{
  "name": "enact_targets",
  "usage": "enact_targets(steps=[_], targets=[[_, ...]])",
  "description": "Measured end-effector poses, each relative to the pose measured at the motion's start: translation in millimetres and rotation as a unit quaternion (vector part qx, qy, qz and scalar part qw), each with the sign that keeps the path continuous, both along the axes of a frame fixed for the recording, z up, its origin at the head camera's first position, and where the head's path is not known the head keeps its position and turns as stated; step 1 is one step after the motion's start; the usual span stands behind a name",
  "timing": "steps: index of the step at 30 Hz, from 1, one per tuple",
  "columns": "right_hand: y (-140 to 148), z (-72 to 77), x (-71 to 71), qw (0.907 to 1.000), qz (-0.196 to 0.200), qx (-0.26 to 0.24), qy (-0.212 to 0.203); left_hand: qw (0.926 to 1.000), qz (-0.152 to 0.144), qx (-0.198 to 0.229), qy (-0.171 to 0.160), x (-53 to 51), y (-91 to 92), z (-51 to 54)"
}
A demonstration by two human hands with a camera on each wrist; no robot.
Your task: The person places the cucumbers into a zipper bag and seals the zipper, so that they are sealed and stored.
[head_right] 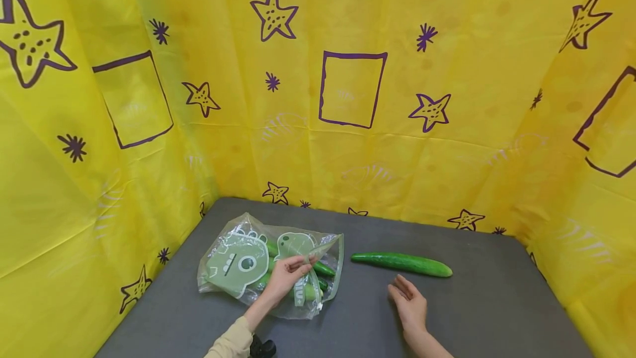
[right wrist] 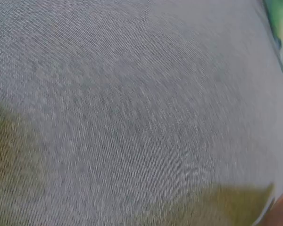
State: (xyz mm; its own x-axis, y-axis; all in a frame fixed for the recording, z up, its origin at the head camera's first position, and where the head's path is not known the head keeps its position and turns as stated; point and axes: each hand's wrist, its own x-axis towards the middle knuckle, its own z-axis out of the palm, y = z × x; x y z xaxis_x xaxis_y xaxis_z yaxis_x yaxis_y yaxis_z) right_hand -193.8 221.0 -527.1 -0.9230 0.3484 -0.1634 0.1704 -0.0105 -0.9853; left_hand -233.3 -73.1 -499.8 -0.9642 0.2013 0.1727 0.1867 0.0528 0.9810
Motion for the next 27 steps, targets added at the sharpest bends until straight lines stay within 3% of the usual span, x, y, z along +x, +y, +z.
enact_targets(steps=[3, 6, 10, 18, 21, 23, 27], targets=[[15, 0.5, -0.6, 0.9967, -0.054, -0.061, 0.006, 1.0000, 0.002, -0.003, 0.004, 0.1, -0.1, -0.2], [27, 1.8, -1.6, 0.9873, -0.114, -0.110, 0.013, 1.0000, 0.003, -0.006, 0.004, 0.8, -0.4, 0.3], [42, 3.9, -2.8, 0.9809, -0.165, -0.103, 0.001, 0.9999, 0.006, -0.010, 0.004, 1.0, -0.4, 0.4], [75, 2.5, -7.7, 0.9819, -0.184, 0.040, -0.017, 0.9998, 0.010, -0.014, 0.011, 1.5, 0.6, 1.9], [89, 0.0, -12.1, 0.9772, -0.167, 0.129, -0.016, 0.9997, 0.014, -0.017, 0.009, 1.9, 0.8, 1.9], [99, -1.2, -16.2, 0.9695, -0.150, 0.192, -0.023, 0.9996, 0.016, -0.019, 0.010, 1.8, 0.9, 2.0], [114, -0.5, -24.9, 0.9595, -0.093, 0.261, -0.052, 0.9995, 0.018, -0.021, 0.016, 1.7, 0.4, 1.8]])
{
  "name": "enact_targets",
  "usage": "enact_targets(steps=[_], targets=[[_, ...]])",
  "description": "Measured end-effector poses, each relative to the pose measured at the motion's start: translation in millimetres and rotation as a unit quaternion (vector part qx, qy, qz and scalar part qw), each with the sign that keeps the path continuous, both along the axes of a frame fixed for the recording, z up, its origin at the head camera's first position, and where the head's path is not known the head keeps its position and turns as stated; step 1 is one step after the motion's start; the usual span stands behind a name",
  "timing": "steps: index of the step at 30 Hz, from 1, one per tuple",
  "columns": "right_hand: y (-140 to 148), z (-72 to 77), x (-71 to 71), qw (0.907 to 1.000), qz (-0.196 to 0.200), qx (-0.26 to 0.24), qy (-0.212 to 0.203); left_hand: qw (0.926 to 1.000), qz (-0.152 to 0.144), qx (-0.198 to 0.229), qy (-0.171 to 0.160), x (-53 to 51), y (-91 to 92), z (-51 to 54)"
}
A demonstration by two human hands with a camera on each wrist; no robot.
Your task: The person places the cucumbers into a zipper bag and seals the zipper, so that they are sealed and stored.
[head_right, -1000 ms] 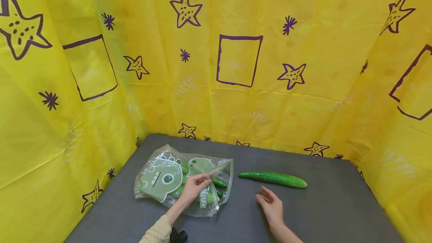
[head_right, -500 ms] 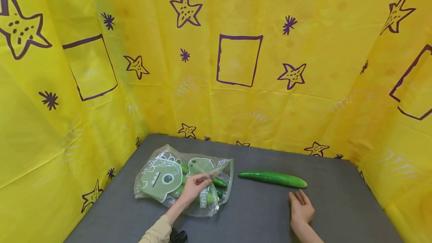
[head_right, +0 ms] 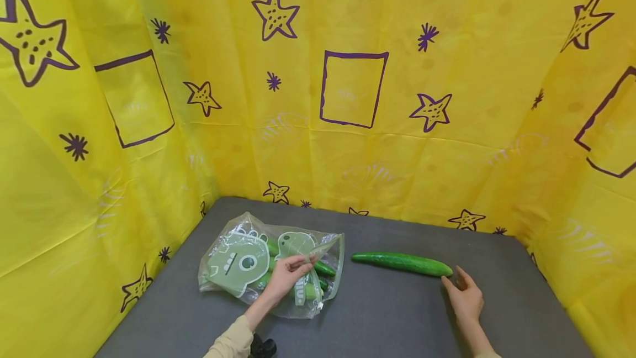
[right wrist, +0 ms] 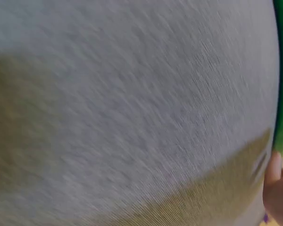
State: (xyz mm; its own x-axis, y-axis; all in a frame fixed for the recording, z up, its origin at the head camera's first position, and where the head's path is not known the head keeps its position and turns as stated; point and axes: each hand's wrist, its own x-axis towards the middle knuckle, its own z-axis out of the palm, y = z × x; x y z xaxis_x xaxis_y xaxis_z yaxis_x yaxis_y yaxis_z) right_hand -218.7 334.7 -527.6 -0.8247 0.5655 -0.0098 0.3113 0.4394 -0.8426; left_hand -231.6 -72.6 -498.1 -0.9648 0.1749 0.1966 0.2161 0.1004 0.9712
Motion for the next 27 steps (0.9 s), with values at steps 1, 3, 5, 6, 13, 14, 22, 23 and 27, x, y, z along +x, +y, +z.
enact_targets(steps=[1, 3, 5, 6, 13, 14, 22, 23, 27], targets=[[3, 0.8, -1.9, 0.9998, 0.018, 0.007, -0.010, 1.0000, 0.000, -0.001, 0.001, -0.1, -0.2, -0.1], [8, 2.6, -5.1, 0.9982, 0.051, 0.015, -0.028, 1.0000, 0.001, -0.002, 0.003, -0.1, -0.4, -0.5], [11, 4.4, -7.3, 0.9959, 0.080, 0.020, -0.038, 1.0000, 0.001, -0.001, -0.002, -0.4, -0.4, -1.0], [13, 5.0, -8.2, 0.9945, 0.091, 0.028, -0.046, 1.0000, 0.000, 0.001, -0.003, -0.6, -0.4, -1.3], [19, 6.1, -12.5, 0.9814, 0.157, 0.081, -0.075, 0.9998, -0.006, 0.017, 0.006, -10.8, -0.1, -19.9], [19, 6.4, -12.8, 0.9801, 0.162, 0.089, -0.074, 0.9998, -0.006, 0.016, 0.012, -12.9, 0.0, -24.0], [17, 7.0, -15.9, 0.9697, 0.191, 0.141, -0.058, 0.9999, -0.005, 0.008, 0.006, -10.1, 0.8, -19.6], [18, 6.8, -16.3, 0.9680, 0.196, 0.147, -0.056, 0.9999, -0.006, 0.008, 0.006, -8.0, 0.7, -15.9], [21, 5.5, -17.0, 0.9607, 0.216, 0.169, -0.041, 0.9999, -0.009, 0.004, 0.008, -0.6, -0.4, -2.5]])
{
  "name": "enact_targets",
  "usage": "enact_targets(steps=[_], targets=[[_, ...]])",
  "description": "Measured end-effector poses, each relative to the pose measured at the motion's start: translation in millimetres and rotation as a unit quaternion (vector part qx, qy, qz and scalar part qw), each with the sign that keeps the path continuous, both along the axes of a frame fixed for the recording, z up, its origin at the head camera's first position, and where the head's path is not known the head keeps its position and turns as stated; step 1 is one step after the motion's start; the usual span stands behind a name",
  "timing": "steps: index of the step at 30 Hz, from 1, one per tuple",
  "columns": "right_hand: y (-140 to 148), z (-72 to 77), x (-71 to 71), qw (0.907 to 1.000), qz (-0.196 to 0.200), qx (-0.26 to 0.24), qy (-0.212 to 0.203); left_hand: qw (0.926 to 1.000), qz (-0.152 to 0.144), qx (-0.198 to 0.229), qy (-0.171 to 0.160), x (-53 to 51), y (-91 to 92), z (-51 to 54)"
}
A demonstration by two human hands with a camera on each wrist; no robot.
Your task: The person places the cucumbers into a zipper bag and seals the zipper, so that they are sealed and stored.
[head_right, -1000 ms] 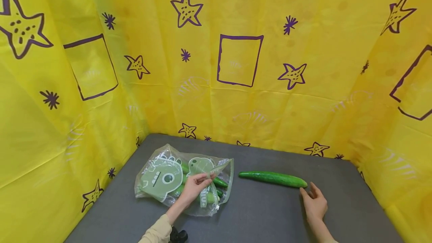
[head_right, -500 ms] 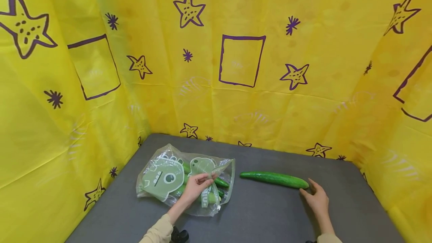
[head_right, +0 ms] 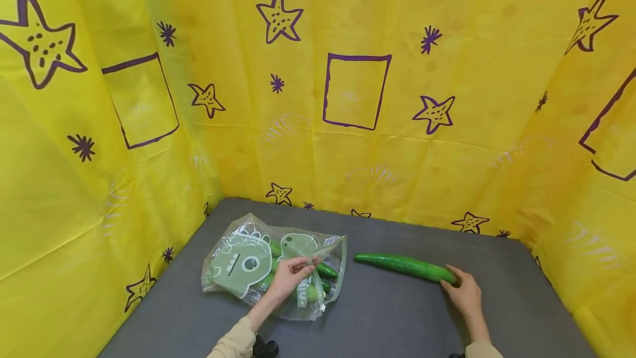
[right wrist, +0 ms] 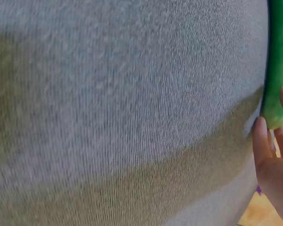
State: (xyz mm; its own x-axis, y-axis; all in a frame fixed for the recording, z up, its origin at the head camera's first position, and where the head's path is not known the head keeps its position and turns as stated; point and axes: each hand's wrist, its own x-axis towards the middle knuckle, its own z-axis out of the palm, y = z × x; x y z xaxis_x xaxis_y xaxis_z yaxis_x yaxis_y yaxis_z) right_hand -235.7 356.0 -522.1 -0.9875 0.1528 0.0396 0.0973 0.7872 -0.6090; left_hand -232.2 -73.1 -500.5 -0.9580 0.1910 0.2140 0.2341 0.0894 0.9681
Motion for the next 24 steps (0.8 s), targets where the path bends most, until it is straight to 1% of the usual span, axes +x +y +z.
enact_targets(steps=[5, 8, 11, 13, 16, 18, 20, 22, 24], targets=[[7, -2.4, 1.3, 0.9989, 0.039, 0.023, 0.010, 0.9999, -0.005, 0.001, -0.013, 0.5, -0.8, 2.0], [10, -3.3, 2.7, 0.9979, 0.055, 0.028, 0.019, 0.9999, -0.008, 0.001, -0.007, -1.6, -0.9, -0.6], [11, -3.4, 4.8, 0.9976, 0.064, 0.021, 0.019, 0.9999, -0.011, 0.002, -0.003, -2.8, -0.6, -1.9], [12, -3.2, 6.2, 0.9979, 0.064, 0.008, 0.010, 0.9999, -0.012, 0.005, -0.007, -3.2, -0.4, -2.0], [13, -2.5, 8.5, 0.9982, 0.054, -0.023, -0.011, 0.9998, -0.015, 0.009, -0.005, -3.2, -0.1, -1.7], [13, -2.1, 10.2, 0.9970, 0.047, -0.057, -0.024, 0.9997, -0.018, 0.013, -0.004, -3.2, -0.2, -1.4], [13, -2.2, 11.5, 0.9938, 0.038, -0.097, -0.040, 0.9997, -0.020, 0.016, 0.000, -3.0, -0.4, -1.4], [12, -3.0, 12.5, 0.9858, 0.034, -0.155, -0.055, 0.9995, -0.023, 0.019, 0.007, -2.7, -0.5, -1.5], [11, -4.6, 13.2, 0.9737, 0.023, -0.218, -0.064, 0.9994, -0.025, 0.022, 0.006, -2.4, -0.6, -1.8]])
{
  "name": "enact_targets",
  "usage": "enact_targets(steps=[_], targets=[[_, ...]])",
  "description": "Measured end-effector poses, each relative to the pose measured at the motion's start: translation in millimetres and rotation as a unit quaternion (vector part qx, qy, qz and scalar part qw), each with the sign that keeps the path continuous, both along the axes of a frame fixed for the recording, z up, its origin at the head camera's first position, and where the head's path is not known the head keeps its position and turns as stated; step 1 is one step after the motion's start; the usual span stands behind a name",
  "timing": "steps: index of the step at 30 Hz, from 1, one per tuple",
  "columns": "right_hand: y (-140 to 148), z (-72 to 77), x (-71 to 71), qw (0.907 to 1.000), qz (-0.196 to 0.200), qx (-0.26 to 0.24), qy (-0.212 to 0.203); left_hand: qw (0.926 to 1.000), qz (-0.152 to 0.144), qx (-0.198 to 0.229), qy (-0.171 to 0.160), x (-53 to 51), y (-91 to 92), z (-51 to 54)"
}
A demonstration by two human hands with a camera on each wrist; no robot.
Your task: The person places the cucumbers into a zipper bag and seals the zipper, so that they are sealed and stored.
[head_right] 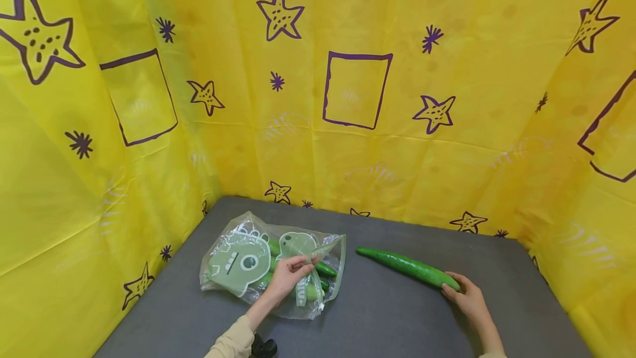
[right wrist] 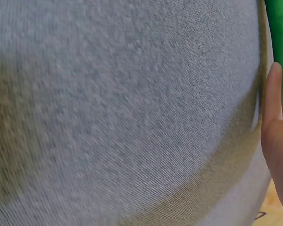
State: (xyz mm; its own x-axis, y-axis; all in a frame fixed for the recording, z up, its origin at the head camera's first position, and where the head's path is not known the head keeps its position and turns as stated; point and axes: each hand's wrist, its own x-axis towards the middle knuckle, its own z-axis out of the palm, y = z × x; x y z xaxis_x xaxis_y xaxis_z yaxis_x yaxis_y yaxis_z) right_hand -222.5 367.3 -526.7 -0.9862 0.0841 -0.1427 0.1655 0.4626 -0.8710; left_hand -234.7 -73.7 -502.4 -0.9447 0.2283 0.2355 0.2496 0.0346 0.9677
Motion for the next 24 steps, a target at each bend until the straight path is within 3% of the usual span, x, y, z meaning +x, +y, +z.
enact_targets(steps=[3, 7, 12, 24], targets=[[0, -3.9, 1.5, 0.9953, -0.010, -0.095, -0.013, 1.0000, 0.001, -0.002, 0.005, 0.1, 0.0, 0.0], [-1, -8.1, 3.4, 0.9848, -0.021, -0.172, -0.014, 1.0000, -0.001, -0.004, 0.008, -0.3, 0.1, 0.1], [-2, -10.7, 4.3, 0.9766, -0.031, -0.212, -0.016, 1.0000, 0.002, -0.005, -0.002, 0.1, -0.3, 0.5], [-3, -11.7, 6.0, 0.9661, -0.048, -0.253, -0.021, 0.9996, 0.006, -0.002, -0.027, -0.7, 0.1, -1.1]])
